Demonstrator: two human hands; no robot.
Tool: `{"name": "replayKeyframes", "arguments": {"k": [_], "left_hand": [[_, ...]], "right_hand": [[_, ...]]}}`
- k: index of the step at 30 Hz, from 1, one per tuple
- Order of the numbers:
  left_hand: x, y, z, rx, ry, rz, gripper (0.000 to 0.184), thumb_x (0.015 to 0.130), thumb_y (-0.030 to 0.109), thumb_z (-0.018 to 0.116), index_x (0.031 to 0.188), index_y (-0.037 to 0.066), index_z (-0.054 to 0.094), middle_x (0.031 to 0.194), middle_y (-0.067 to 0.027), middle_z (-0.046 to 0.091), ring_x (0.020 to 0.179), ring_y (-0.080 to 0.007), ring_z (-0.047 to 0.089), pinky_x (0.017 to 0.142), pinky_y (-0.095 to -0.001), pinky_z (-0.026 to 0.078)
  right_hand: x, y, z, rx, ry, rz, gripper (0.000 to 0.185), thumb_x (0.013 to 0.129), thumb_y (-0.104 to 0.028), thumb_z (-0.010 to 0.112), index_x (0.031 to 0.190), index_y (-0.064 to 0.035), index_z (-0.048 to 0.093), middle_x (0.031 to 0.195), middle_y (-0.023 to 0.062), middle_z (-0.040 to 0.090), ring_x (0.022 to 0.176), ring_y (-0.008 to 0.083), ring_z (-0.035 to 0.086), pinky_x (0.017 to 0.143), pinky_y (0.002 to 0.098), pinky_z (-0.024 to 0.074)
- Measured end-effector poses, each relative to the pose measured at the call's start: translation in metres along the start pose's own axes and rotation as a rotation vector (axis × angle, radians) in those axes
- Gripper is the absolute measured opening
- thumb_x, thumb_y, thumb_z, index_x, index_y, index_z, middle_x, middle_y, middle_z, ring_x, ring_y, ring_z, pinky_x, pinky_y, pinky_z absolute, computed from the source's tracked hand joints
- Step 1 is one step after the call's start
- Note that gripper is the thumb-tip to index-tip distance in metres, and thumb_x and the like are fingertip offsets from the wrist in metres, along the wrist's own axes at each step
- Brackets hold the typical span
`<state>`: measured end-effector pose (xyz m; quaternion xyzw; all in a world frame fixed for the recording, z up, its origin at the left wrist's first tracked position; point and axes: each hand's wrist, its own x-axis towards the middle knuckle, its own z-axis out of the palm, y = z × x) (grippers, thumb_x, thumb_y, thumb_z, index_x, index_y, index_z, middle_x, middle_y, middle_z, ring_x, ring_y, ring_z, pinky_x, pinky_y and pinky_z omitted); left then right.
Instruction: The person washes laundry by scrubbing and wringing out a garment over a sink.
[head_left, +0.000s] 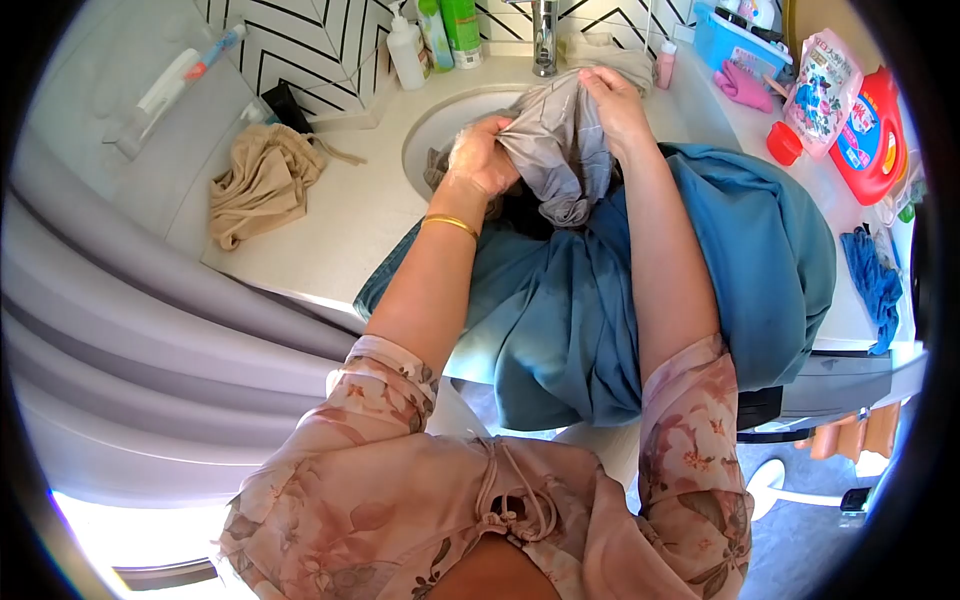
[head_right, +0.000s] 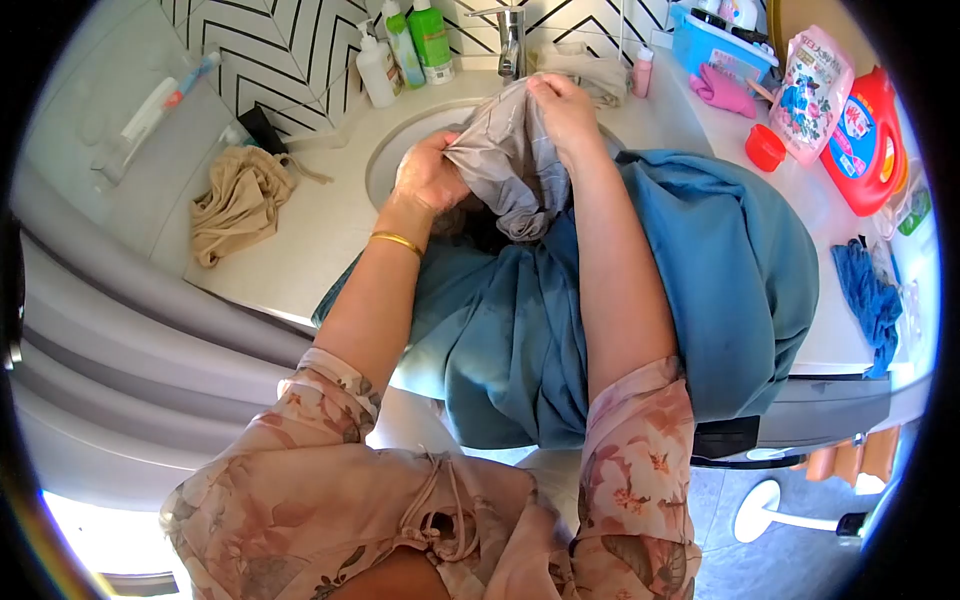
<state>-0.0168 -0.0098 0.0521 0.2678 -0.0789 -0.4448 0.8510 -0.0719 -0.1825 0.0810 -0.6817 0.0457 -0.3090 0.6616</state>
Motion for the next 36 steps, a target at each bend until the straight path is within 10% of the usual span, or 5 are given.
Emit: {"name": "replayKeyframes", "arguments": {"k": [10,18,25,30,36], "left_hand": [[-0.015,0.005,0.002,-0.207,0.083,0.305,0.070,0.076,0.060,0.041,0.123,0.009,0.038,0.125,-0.0105,0.041,0.114,-0.0291,0.038,0.096,-0.0466,0.027],[-0.027,0.033,0.006,-0.219,-0.289,0.693,0.065,0.081,0.050,0.041,0.124,0.002,0.033,0.124,-0.0135,0.040,0.115,-0.0325,0.036,0.099,-0.0460,0.023],[-0.018,0.034,-0.008,-0.288,-0.281,0.585,0.050,0.088,0.037,0.032,0.124,0.003,0.031,0.123,-0.0141,0.041,0.116,-0.0332,0.036,0.098,-0.0485,0.024],[-0.011,0.020,-0.001,-0.062,0.117,0.423,0.041,0.088,0.033,0.039,0.118,0.005,0.040,0.117,-0.0129,0.047,0.107,-0.0304,0.045,0.093,-0.0474,0.033],[0.026,-0.004,-0.040,0.036,0.096,0.407,0.035,0.086,0.031,0.043,0.114,0.011,0.045,0.111,-0.0120,0.050,0.104,-0.0261,0.046,0.089,-0.0395,0.037]], "right_hand": [[-0.012,-0.054,0.008,0.586,-0.487,-0.089,0.021,0.085,-0.020,0.049,0.098,-0.0034,0.049,0.094,0.0017,0.051,0.090,0.0103,0.046,0.082,0.0246,0.0344],[0.007,-0.004,-0.002,-0.052,-0.058,0.102,0.030,0.084,-0.026,0.049,0.098,-0.0003,0.053,0.092,0.0061,0.055,0.085,0.0151,0.048,0.076,0.0261,0.0377],[-0.014,-0.002,-0.003,-0.880,-0.896,0.158,0.060,0.072,-0.040,0.060,0.114,0.0005,0.048,0.109,0.0169,0.054,0.099,0.0256,0.051,0.086,0.0349,0.0361],[-0.006,0.014,0.013,0.218,-0.105,0.433,0.031,0.080,-0.020,0.049,0.104,-0.0008,0.051,0.096,0.0118,0.058,0.082,0.0214,0.055,0.066,0.0386,0.0450],[-0.077,-0.022,0.102,-0.536,0.000,-0.314,0.028,0.074,-0.016,0.052,0.101,-0.0075,0.050,0.093,0.0183,0.054,0.081,0.0295,0.055,0.067,0.0389,0.0444]]}}
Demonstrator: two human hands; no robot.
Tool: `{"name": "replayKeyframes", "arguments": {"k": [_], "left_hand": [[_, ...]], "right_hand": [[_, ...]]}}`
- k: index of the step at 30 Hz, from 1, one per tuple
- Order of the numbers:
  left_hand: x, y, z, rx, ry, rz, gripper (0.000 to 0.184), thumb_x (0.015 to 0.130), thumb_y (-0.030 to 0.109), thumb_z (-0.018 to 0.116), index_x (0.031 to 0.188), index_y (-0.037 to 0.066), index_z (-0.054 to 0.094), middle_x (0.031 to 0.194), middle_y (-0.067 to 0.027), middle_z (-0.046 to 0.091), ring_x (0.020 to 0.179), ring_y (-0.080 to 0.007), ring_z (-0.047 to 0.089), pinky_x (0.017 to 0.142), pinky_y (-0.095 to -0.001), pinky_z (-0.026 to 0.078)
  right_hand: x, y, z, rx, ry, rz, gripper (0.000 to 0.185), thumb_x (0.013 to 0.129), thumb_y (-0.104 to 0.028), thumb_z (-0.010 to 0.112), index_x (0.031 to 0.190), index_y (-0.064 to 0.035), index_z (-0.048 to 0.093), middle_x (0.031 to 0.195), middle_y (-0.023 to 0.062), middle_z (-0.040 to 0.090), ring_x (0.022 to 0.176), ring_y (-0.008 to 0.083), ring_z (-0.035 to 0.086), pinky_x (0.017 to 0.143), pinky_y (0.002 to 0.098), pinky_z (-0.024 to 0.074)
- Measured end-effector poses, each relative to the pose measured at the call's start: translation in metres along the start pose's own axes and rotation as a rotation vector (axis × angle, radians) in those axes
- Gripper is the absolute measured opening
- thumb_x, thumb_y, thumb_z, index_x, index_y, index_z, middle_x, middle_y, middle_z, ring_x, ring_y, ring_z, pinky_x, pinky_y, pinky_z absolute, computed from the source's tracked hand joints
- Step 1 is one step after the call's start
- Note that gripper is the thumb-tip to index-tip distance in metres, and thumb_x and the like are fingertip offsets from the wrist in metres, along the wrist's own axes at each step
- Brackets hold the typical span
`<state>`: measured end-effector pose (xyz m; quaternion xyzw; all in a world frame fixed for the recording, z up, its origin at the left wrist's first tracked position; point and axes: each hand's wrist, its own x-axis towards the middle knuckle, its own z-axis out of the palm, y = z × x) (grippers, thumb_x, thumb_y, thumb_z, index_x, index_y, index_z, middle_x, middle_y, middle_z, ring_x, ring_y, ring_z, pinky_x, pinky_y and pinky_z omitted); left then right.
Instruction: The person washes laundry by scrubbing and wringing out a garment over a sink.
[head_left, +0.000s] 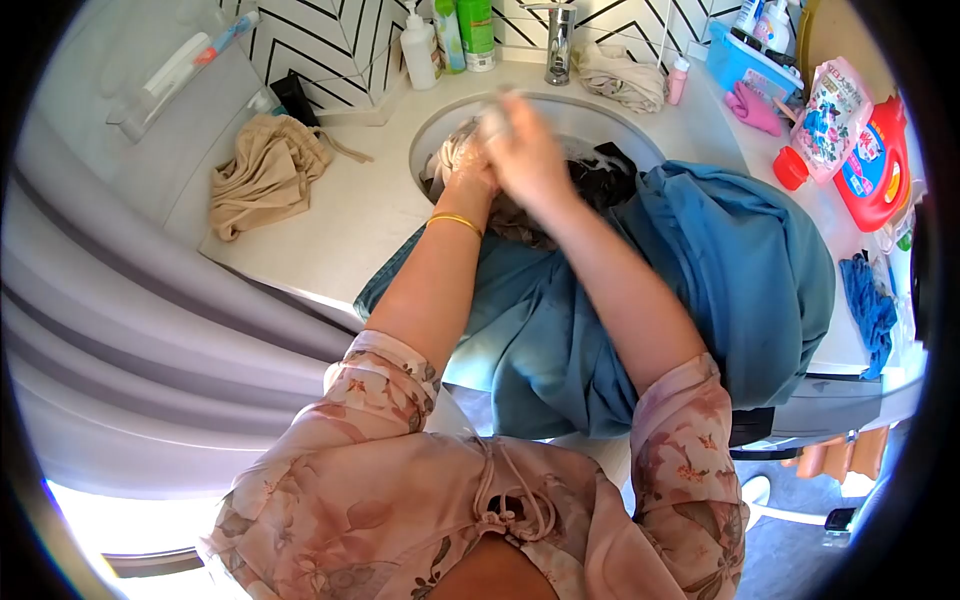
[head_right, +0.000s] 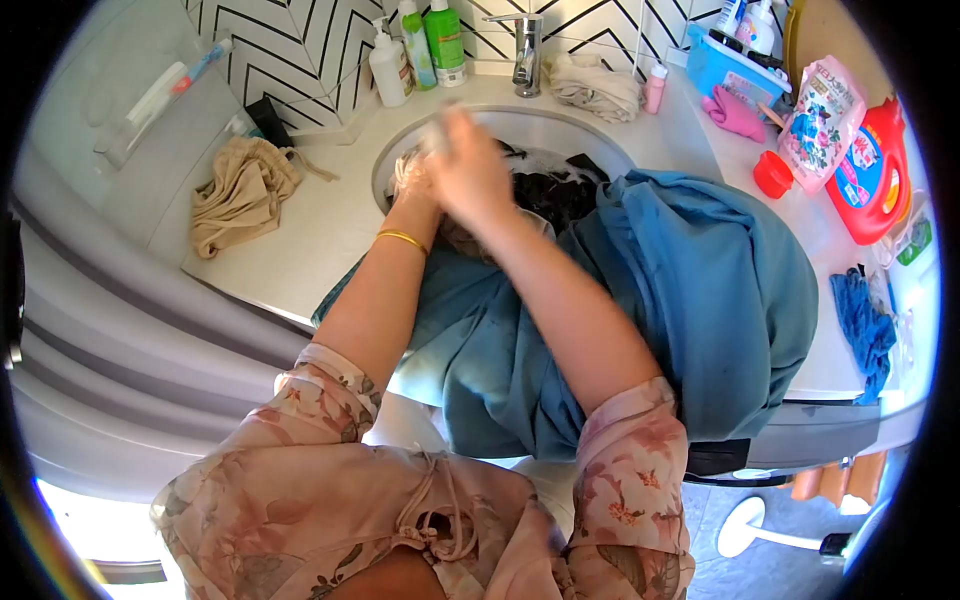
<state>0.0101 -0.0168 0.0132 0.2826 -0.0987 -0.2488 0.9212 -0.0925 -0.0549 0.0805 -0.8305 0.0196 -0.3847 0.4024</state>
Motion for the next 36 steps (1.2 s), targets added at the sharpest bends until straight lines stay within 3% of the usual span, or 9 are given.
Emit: {"name": "replayKeyframes", "arguments": {"k": [3,5,9,12,15,19,25,28,36], "left_hand": [[0.003,-0.012,-0.029,-0.374,-0.748,0.088,0.036,0.087,0.034,0.038,0.104,0.006,0.051,0.100,-0.0101,0.056,0.090,-0.0211,0.055,0.079,-0.0356,0.045],[-0.023,0.004,0.032,0.080,0.005,-0.223,0.036,0.087,0.033,0.035,0.105,0.006,0.052,0.101,-0.0097,0.056,0.093,-0.0245,0.053,0.082,-0.0377,0.043],[-0.045,-0.001,0.065,0.122,0.004,-0.270,0.035,0.085,0.034,0.038,0.103,0.009,0.054,0.102,-0.0075,0.057,0.089,-0.0229,0.055,0.085,-0.0388,0.040],[-0.012,0.001,0.031,-0.043,0.391,-0.213,0.032,0.084,0.036,0.041,0.101,0.010,0.052,0.099,-0.0084,0.056,0.091,-0.0219,0.053,0.083,-0.0353,0.041],[-0.007,0.002,0.008,0.210,0.077,-0.032,0.030,0.085,0.031,0.042,0.103,0.009,0.051,0.099,-0.0085,0.056,0.092,-0.0227,0.054,0.084,-0.0383,0.041],[-0.049,0.017,0.062,-0.061,-0.123,-0.251,0.030,0.086,0.026,0.045,0.108,0.006,0.049,0.104,-0.0091,0.056,0.095,-0.0242,0.054,0.086,-0.0392,0.041],[-0.025,0.014,0.039,0.004,-0.049,-0.223,0.036,0.087,0.031,0.041,0.106,0.002,0.051,0.108,-0.0120,0.054,0.098,-0.0256,0.052,0.086,-0.0393,0.041],[-0.031,0.016,0.040,-0.045,-0.161,-0.252,0.039,0.090,0.029,0.034,0.110,-0.001,0.046,0.111,-0.0142,0.052,0.101,-0.0276,0.050,0.089,-0.0400,0.039],[-0.022,0.019,0.035,-0.169,-0.081,-0.232,0.036,0.090,0.028,0.036,0.109,0.000,0.048,0.110,-0.0142,0.052,0.101,-0.0283,0.050,0.090,-0.0399,0.038]], "right_hand": [[0.003,0.005,0.007,-0.197,0.022,-0.030,0.023,0.074,-0.021,0.053,0.093,-0.0091,0.052,0.088,0.0210,0.055,0.079,0.0341,0.056,0.065,0.0410,0.0438],[0.025,0.020,-0.004,-0.236,0.093,0.218,0.021,0.074,-0.024,0.053,0.089,-0.0091,0.053,0.083,0.0220,0.057,0.077,0.0360,0.056,0.064,0.0428,0.0433],[0.044,0.140,0.021,0.125,0.164,0.328,0.023,0.074,-0.024,0.052,0.088,-0.0060,0.052,0.081,0.0219,0.057,0.077,0.0365,0.056,0.063,0.0444,0.0423],[0.009,0.035,0.011,-0.111,-0.030,0.155,0.026,0.070,-0.021,0.053,0.090,-0.0044,0.052,0.090,0.0223,0.055,0.078,0.0337,0.056,0.065,0.0405,0.0441],[-0.017,0.004,0.019,-0.310,-0.034,-0.376,0.024,0.072,-0.021,0.055,0.086,-0.0022,0.051,0.079,0.0200,0.056,0.072,0.0392,0.054,0.063,0.0442,0.0440],[0.037,0.033,-0.026,-0.472,0.056,0.237,0.022,0.073,-0.020,0.052,0.085,-0.0014,0.053,0.079,0.0185,0.059,0.075,0.0362,0.056,0.066,0.0424,0.0444],[0.097,0.062,-0.126,-1.052,-0.627,-0.004,0.028,0.068,-0.017,0.049,0.089,-0.0037,0.063,0.092,0.0185,0.059,0.083,0.0308,0.058,0.075,0.0387,0.0452],[0.119,0.046,-0.228,-1.020,-0.088,0.368,0.033,0.063,-0.024,0.055,0.088,-0.0030,0.062,0.088,0.0171,0.061,0.081,0.0294,0.060,0.071,0.0386,0.0461],[0.065,0.068,-0.314,-0.824,-0.058,0.669,0.058,0.065,-0.039,0.066,0.103,0.0025,0.050,0.087,0.0157,0.057,0.059,0.0237,0.058,0.047,0.0321,0.0459]]}}
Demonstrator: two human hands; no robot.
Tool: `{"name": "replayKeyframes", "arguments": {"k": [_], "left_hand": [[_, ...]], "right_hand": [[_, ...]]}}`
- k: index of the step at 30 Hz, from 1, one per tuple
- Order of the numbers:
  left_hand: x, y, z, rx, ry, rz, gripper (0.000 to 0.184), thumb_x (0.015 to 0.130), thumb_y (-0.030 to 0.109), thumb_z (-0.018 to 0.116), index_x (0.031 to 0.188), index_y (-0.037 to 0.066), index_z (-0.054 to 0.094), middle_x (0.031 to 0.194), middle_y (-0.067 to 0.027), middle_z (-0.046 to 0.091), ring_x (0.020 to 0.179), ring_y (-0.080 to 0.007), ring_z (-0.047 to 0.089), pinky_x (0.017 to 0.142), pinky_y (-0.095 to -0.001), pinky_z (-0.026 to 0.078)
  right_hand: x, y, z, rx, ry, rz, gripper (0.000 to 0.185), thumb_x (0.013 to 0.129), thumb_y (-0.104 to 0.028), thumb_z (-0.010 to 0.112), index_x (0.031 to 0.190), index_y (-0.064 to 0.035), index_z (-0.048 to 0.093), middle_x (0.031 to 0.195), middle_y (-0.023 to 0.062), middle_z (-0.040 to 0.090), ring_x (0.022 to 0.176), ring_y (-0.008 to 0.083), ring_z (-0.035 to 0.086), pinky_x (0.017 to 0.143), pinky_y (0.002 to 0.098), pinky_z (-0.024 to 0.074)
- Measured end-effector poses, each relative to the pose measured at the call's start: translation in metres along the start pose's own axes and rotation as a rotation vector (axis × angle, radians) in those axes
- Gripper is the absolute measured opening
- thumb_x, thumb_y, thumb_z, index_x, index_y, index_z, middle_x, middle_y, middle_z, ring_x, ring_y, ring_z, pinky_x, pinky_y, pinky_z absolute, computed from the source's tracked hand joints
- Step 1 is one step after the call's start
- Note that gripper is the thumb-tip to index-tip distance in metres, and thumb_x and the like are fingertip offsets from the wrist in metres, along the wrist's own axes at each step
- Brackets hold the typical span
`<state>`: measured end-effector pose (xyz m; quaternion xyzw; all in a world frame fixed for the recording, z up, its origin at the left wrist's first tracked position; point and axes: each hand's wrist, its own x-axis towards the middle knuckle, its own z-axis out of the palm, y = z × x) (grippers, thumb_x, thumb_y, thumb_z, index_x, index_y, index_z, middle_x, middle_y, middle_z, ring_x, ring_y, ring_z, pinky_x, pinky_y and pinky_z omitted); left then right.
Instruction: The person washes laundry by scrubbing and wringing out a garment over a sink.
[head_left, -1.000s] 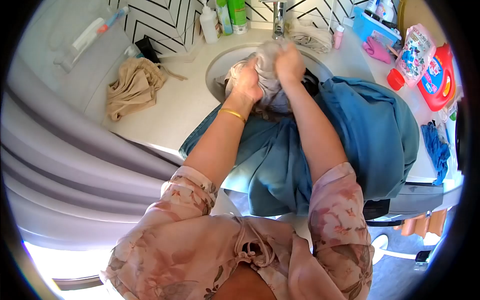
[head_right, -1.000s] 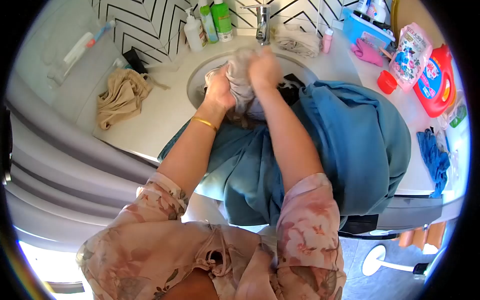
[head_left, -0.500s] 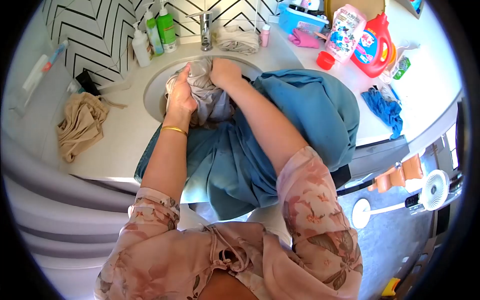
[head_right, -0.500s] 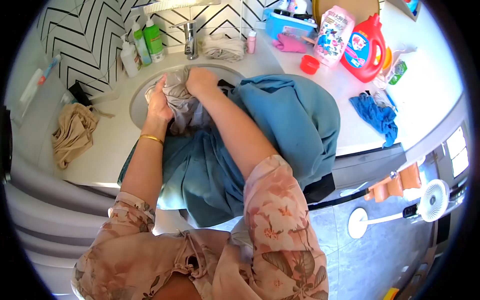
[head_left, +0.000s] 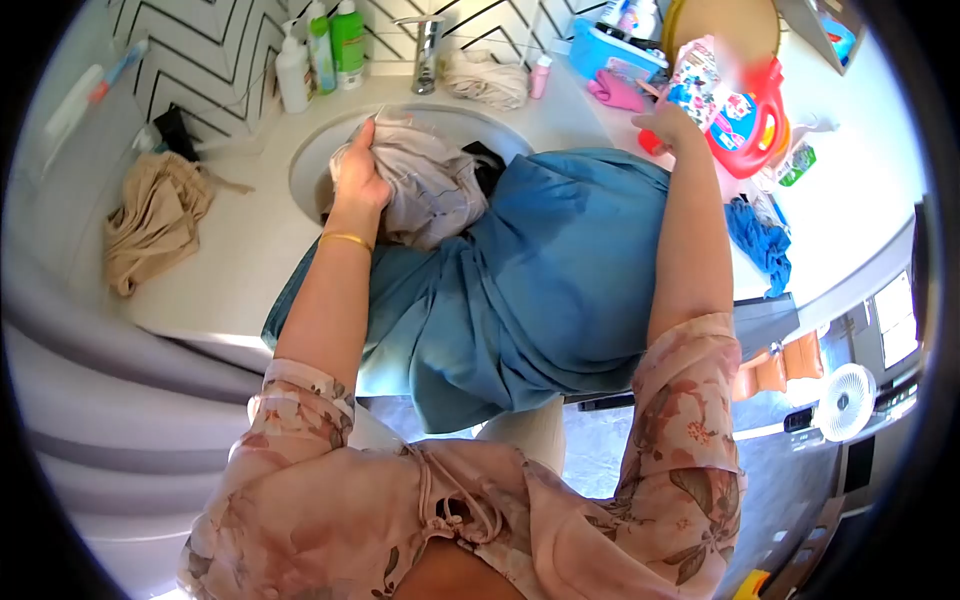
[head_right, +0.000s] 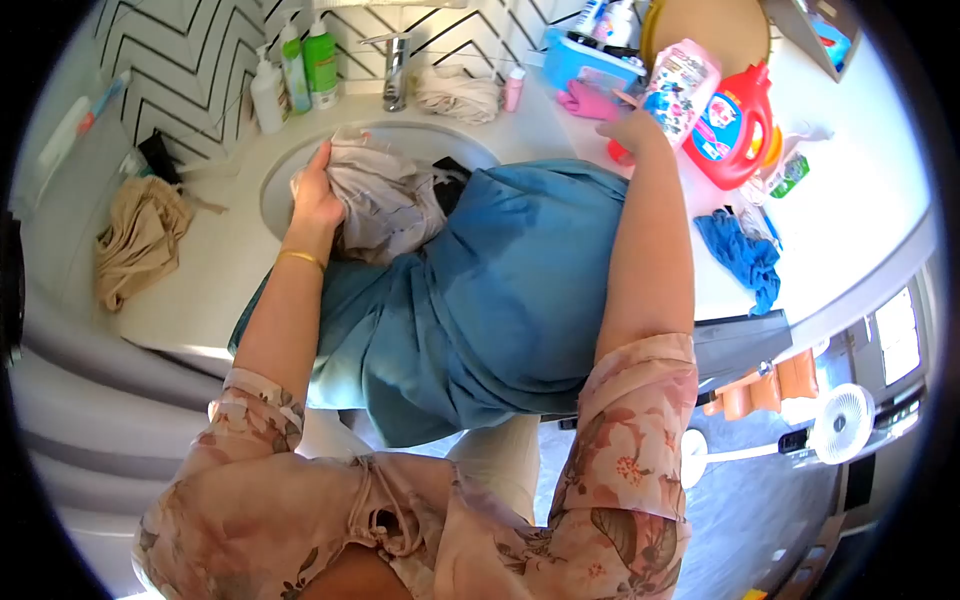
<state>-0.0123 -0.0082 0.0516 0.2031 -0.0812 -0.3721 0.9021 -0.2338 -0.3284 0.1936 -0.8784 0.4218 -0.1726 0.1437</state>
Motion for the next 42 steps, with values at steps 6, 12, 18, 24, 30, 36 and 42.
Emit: {"name": "replayKeyframes", "arguments": {"k": [6,12,18,24,30,36,42], "left_hand": [[0.002,0.007,-0.009,-0.084,0.044,0.082,0.036,0.089,0.027,0.038,0.113,0.001,0.045,0.114,-0.0137,0.049,0.104,-0.0279,0.047,0.091,-0.0411,0.037],[-0.010,0.007,0.005,-0.175,0.047,0.102,0.037,0.089,0.028,0.038,0.113,0.001,0.045,0.117,-0.0135,0.047,0.106,-0.0278,0.046,0.092,-0.0418,0.036],[-0.007,0.004,0.005,-0.191,0.025,0.092,0.038,0.089,0.029,0.036,0.113,0.000,0.044,0.114,-0.0150,0.048,0.105,-0.0292,0.047,0.092,-0.0434,0.036],[-0.011,0.007,0.002,-0.092,0.006,0.038,0.037,0.088,0.030,0.039,0.111,0.002,0.046,0.112,-0.0137,0.050,0.102,-0.0270,0.048,0.088,-0.0419,0.039],[-0.002,0.011,0.000,-0.172,0.036,0.118,0.036,0.088,0.029,0.040,0.111,0.003,0.046,0.112,-0.0126,0.050,0.102,-0.0268,0.049,0.088,-0.0406,0.039],[0.002,0.005,-0.004,-0.052,0.048,0.152,0.036,0.088,0.029,0.040,0.111,0.002,0.046,0.113,-0.0143,0.049,0.104,-0.0280,0.047,0.090,-0.0417,0.037],[-0.013,0.015,0.008,-0.066,0.038,0.195,0.037,0.087,0.029,0.042,0.111,0.002,0.045,0.114,-0.0155,0.048,0.104,-0.0295,0.047,0.089,-0.0441,0.038]], "right_hand": [[0.026,0.013,0.017,-0.153,-0.126,0.217,0.056,0.065,-0.042,0.066,0.098,0.0008,0.053,0.083,0.0163,0.056,0.065,0.0289,0.058,0.042,0.0380,0.0439],[0.071,0.034,0.006,-0.669,0.339,-0.364,0.049,0.073,-0.043,0.056,0.092,0.0026,0.054,0.078,0.0119,0.058,0.061,0.0198,0.057,0.048,0.0345,0.0436],[-0.029,-0.136,0.029,0.715,-0.535,-0.129,0.031,0.077,-0.035,0.055,0.078,-0.0037,0.056,0.070,0.0018,0.052,0.062,0.0124,0.049,0.058,0.0257,0.0406],[-0.088,-0.210,0.178,0.778,-0.739,-0.275,0.024,0.078,-0.020,0.048,0.069,-0.0002,0.058,0.061,0.0097,0.057,0.052,0.0156,0.054,0.047,0.0273,0.0425],[-0.055,-0.140,0.235,1.068,-0.403,-0.020,0.033,0.083,-0.025,0.044,0.079,0.0042,0.059,0.079,0.0150,0.060,0.074,0.0214,0.059,0.066,0.0297,0.0459],[-0.123,-0.189,0.201,0.735,-0.219,-0.588,0.045,0.086,-0.036,0.037,0.103,0.0018,0.054,0.104,0.0198,0.055,0.102,0.0312,0.050,0.088,0.0326,0.0358],[-0.084,-0.153,0.228,0.797,-0.378,-0.480,0.070,0.070,-0.046,0.061,0.118,0.0020,0.043,0.113,0.0184,0.050,0.106,0.0277,0.047,0.087,0.0316,0.0361]]}}
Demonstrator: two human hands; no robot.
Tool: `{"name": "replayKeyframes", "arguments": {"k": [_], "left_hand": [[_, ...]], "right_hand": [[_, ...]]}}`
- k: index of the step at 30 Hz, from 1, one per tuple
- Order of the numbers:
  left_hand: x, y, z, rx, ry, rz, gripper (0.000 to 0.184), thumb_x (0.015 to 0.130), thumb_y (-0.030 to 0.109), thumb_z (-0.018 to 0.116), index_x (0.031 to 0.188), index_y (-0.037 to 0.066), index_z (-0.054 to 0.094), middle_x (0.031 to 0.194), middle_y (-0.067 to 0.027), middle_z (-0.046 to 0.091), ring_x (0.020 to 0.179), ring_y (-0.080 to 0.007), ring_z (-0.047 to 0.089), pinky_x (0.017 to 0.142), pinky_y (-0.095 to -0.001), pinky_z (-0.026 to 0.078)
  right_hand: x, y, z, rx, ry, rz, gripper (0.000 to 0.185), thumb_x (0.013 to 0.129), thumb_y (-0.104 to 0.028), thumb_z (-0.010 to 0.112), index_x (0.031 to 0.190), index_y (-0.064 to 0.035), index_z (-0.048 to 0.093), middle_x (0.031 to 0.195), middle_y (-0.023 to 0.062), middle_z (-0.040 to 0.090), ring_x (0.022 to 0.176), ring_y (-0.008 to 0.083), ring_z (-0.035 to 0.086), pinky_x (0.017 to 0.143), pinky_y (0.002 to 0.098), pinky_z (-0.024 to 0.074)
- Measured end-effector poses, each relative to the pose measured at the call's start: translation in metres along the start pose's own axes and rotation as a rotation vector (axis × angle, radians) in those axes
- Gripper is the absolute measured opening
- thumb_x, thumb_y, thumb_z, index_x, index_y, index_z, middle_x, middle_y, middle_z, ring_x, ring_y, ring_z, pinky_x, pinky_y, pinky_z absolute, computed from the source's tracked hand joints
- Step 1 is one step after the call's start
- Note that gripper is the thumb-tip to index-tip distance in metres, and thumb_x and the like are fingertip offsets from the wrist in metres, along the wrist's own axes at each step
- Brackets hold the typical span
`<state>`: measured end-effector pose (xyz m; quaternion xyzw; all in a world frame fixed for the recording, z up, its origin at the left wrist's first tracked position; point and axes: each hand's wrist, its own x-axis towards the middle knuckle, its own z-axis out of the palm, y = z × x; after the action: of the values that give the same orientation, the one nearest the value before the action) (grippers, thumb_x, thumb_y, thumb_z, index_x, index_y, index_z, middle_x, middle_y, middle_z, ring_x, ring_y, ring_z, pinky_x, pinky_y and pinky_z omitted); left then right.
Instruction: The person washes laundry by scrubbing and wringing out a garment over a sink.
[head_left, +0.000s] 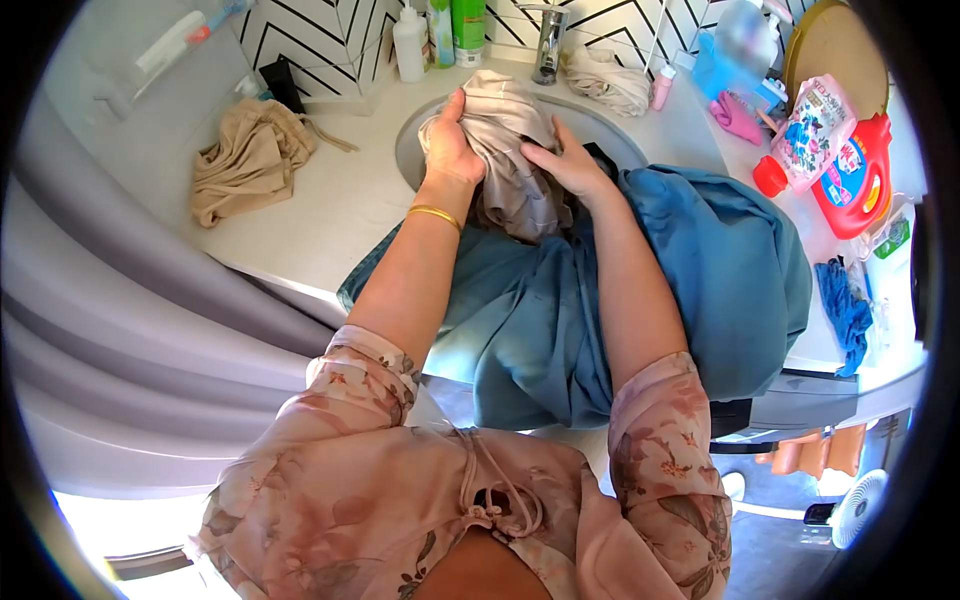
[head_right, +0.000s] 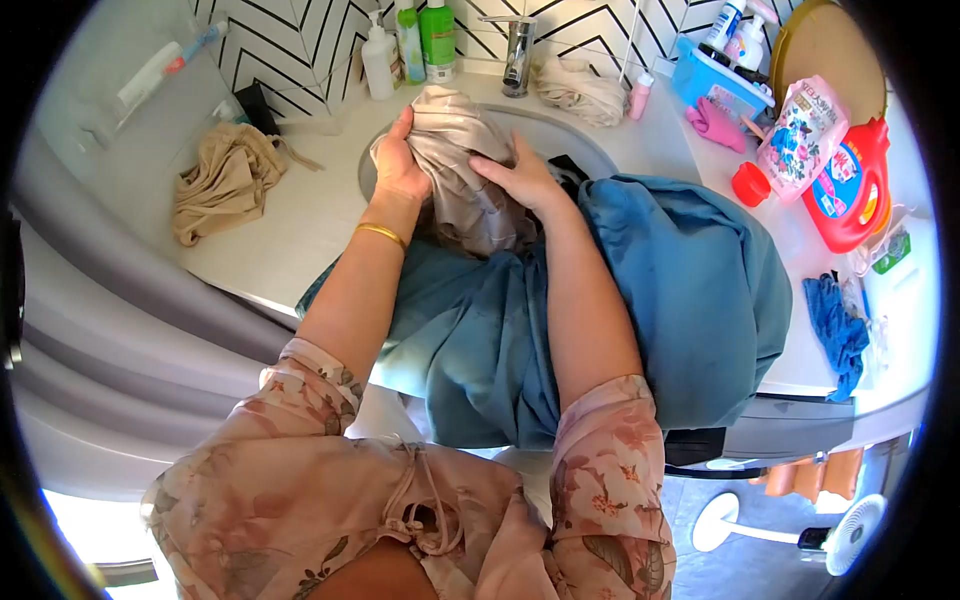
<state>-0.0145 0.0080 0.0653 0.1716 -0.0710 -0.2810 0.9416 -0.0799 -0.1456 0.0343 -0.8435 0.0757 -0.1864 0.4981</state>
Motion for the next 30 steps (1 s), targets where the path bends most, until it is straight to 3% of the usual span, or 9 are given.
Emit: {"name": "replayKeyframes", "arguments": {"k": [4,8,13,15,17,19,23,26,30], "left_hand": [[-0.002,0.001,0.000,0.001,0.013,0.003,0.038,0.088,0.030,0.041,0.113,0.002,0.044,0.115,-0.0148,0.048,0.104,-0.0298,0.047,0.089,-0.0446,0.038],[0.010,-0.001,-0.016,0.128,0.174,0.077,0.035,0.088,0.026,0.039,0.113,0.002,0.043,0.116,-0.0130,0.048,0.105,-0.0275,0.047,0.091,-0.0411,0.036],[0.021,-0.017,-0.031,0.206,0.355,-0.051,0.037,0.088,0.025,0.039,0.119,0.004,0.040,0.119,-0.0121,0.045,0.109,-0.0240,0.043,0.091,-0.0371,0.036],[0.029,-0.023,-0.053,1.600,0.097,0.203,0.034,0.088,0.029,0.037,0.115,0.008,0.044,0.117,-0.0122,0.046,0.108,-0.0230,0.044,0.090,-0.0374,0.037],[0.032,-0.026,-0.070,2.954,-0.339,0.502,0.033,0.087,0.032,0.036,0.111,0.012,0.047,0.115,-0.0122,0.047,0.107,-0.0219,0.044,0.088,-0.0377,0.037],[0.025,-0.035,-0.062,2.106,-0.219,0.169,0.034,0.087,0.034,0.036,0.110,0.012,0.047,0.115,-0.0118,0.047,0.108,-0.0217,0.043,0.090,-0.0395,0.035],[0.010,-0.053,-0.012,0.342,0.002,-0.299,0.036,0.086,0.038,0.038,0.110,0.013,0.048,0.116,-0.0110,0.047,0.110,-0.0214,0.041,0.094,-0.0433,0.029],[0.022,-0.041,-0.069,0.550,-0.295,0.169,0.038,0.085,0.038,0.040,0.111,0.011,0.047,0.117,-0.0115,0.046,0.111,-0.0220,0.040,0.096,-0.0495,0.025],[0.008,-0.035,-0.039,0.638,-0.200,0.044,0.035,0.083,0.032,0.043,0.105,0.006,0.050,0.107,-0.0119,0.053,0.101,-0.0218,0.049,0.091,-0.0428,0.035]], "right_hand": [[0.000,0.015,-0.001,0.063,-0.478,0.228,0.055,0.073,-0.032,0.063,0.111,0.0037,0.047,0.098,0.0134,0.058,0.093,0.0216,0.053,0.083,0.0309,0.0398],[0.012,0.002,-0.011,0.979,-0.069,0.450,0.034,0.077,-0.014,0.054,0.107,0.0029,0.050,0.093,0.0133,0.058,0.086,0.0229,0.056,0.073,0.0351,0.0452],[-0.013,-0.041,0.035,0.144,0.165,-0.074,0.035,0.070,-0.019,0.056,0.101,-0.0032,0.051,0.101,0.0195,0.053,0.087,0.0310,0.056,0.075,0.0388,0.0446],[-0.050,-0.078,0.052,-0.335,0.063,-0.414,0.039,0.069,-0.027,0.056,0.101,-0.0070,0.052,0.103,0.0228,0.051,0.088,0.0357,0.055,0.076,0.0397,0.0441],[-0.042,-0.085,0.037,-0.384,0.128,-0.118,0.038,0.074,-0.036,0.052,0.097,-0.0062,0.054,0.098,0.0252,0.052,0.086,0.0388,0.054,0.072,0.0419,0.0443],[0.005,-0.049,0.011,-0.272,0.418,0.273,0.038,0.076,-0.039,0.050,0.092,-0.0057,0.056,0.091,0.0260,0.054,0.084,0.0386,0.055,0.070,0.0431,0.0443],[0.018,-0.001,0.027,-0.154,0.514,0.064,0.036,0.080,-0.039,0.046,0.082,-0.0045,0.058,0.079,0.0236,0.057,0.079,0.0382,0.056,0.068,0.0433,0.0440],[-0.002,-0.040,0.049,-0.217,0.594,-0.235,0.037,0.080,-0.038,0.045,0.081,-0.0037,0.058,0.077,0.0218,0.058,0.077,0.0371,0.056,0.068,0.0433,0.0439],[-0.003,-0.056,0.035,-0.272,0.575,-0.140,0.037,0.081,-0.038,0.045,0.082,-0.0032,0.057,0.078,0.0212,0.058,0.076,0.0369,0.056,0.067,0.0437,0.0436]]}}
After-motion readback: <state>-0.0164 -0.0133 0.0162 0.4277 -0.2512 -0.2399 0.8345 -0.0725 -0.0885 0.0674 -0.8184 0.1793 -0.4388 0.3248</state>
